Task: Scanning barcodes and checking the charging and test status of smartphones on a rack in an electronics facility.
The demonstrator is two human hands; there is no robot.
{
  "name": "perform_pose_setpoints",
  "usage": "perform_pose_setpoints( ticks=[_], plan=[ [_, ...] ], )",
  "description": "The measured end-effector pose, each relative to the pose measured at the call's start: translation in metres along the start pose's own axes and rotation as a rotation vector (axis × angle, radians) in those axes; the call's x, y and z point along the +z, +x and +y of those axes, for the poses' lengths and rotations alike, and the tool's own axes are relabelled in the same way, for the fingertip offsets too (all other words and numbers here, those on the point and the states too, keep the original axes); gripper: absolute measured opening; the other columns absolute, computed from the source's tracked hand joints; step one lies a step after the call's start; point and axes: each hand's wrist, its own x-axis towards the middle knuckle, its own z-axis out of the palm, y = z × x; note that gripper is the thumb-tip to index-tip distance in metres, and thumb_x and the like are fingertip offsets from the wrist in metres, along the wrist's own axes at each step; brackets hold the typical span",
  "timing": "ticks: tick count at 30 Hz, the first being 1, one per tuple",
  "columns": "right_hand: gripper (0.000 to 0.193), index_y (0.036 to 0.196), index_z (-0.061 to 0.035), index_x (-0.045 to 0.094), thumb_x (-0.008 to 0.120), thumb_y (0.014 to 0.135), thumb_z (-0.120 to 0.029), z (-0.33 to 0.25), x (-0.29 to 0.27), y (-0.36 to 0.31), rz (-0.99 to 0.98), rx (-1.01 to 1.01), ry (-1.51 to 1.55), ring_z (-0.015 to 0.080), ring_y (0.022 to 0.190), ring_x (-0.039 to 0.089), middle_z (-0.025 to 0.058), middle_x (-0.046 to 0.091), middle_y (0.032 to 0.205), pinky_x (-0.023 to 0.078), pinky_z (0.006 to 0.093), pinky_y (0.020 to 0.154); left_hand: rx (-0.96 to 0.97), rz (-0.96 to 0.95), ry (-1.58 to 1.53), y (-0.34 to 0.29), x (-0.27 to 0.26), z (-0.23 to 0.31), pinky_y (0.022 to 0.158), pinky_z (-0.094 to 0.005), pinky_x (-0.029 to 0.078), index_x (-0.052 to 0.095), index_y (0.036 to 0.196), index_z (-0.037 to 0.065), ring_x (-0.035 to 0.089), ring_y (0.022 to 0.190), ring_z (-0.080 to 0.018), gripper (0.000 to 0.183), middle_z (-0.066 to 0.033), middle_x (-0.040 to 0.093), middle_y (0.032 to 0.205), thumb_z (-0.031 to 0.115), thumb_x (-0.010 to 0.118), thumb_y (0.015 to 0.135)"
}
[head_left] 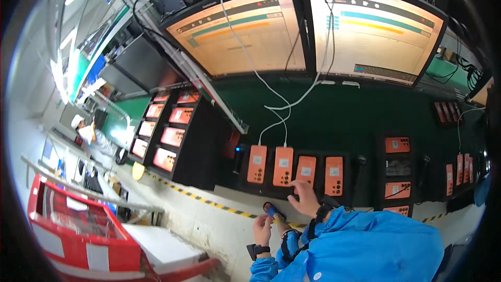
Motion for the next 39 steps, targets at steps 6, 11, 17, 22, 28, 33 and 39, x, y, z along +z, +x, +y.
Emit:
perform_pose_setpoints(
  ticks=[6,11,17,22,28,33,39],
  plan=[
    [0.038,0.111,-0.0088,0.052,0.065,0.079,-0.026,0.044,0.003,0.057,0.385,0.187,-0.495,0.0427,0.122,0.036,0.0170,0.048,0.120,0.029,0.0522,0.099,0.247,-0.181,0.011,0.124,0.000,0.067,0.064,-0.0246,0.049,0.060,0.100,0.002,0.062,0.075,-0.0118,0.014,-0.0063,0.067,0.088,0.009,0.057,0.088],
    [0.040,0.114,-0.0081,0.050,0.062,0.083,-0.031,0.049,0.012,0.074,0.491,0.396,-0.561,0.0453,0.127,0.031,0.0207,0.044,0.130,0.025,0.0552,0.102,0.234,-0.350,0.070,0.199,0.000,0.112,0.073,-0.0290,0.049,0.062,0.094,0.003,0.063,0.084,-0.0174,0.012,-0.0078,0.066,0.089,0.005,0.060,0.083],
    [0.040,0.118,-0.0072,0.048,0.059,0.085,-0.028,0.045,0.004,0.080,0.609,0.481,-0.596,0.0453,0.127,0.032,0.0233,0.043,0.130,0.026,0.0541,0.103,0.717,0.057,0.945,0.266,0.017,0.111,0.097,-0.0421,0.037,0.047,0.125,0.005,0.044,0.121,-0.0353,0.051,-0.0196,0.047,0.130,0.025,0.061,0.080],
    [0.048,0.124,-0.0091,0.044,0.060,0.084,-0.030,0.058,-0.020,0.052,0.642,0.645,-0.749,0.0430,0.131,0.028,0.0219,0.038,0.137,0.023,0.0537,0.104,0.525,-0.128,0.609,0.274,0.034,0.097,0.102,-0.0444,0.034,0.036,0.134,-0.001,0.042,0.123,-0.0380,0.060,-0.0243,0.043,0.134,0.027,0.057,0.085],
    [0.049,0.127,-0.0135,0.044,0.057,0.085,-0.036,0.079,-0.030,0.019,0.640,0.839,-0.908,0.0416,0.127,0.033,0.0207,0.035,0.141,0.024,0.0532,0.103,0.530,-0.072,0.667,0.273,0.035,0.100,0.101,-0.0446,0.035,0.035,0.135,0.000,0.043,0.122,-0.0388,0.059,-0.0242,0.044,0.132,0.027,0.055,0.086],
    [0.050,0.126,-0.0161,0.047,0.059,0.083,-0.038,0.080,-0.030,0.016,0.637,0.898,-0.754,0.0397,0.123,0.037,0.0199,0.038,0.137,0.030,0.0507,0.100,0.563,-0.008,0.709,0.271,0.038,0.096,0.098,-0.0445,0.038,0.037,0.135,0.002,0.045,0.119,-0.0403,0.057,-0.0229,0.046,0.131,0.032,0.053,0.089],
    [0.050,0.123,-0.0171,0.047,0.063,0.078,-0.034,0.080,-0.034,0.011,0.716,0.890,-0.799,0.0386,0.117,0.042,0.0176,0.042,0.131,0.033,0.0510,0.096,0.826,0.090,0.837,0.294,0.063,0.099,0.093,-0.0501,0.037,0.057,0.112,0.006,0.047,0.116,-0.0354,0.036,-0.0173,0.056,0.118,0.032,0.051,0.087]
  ],
)
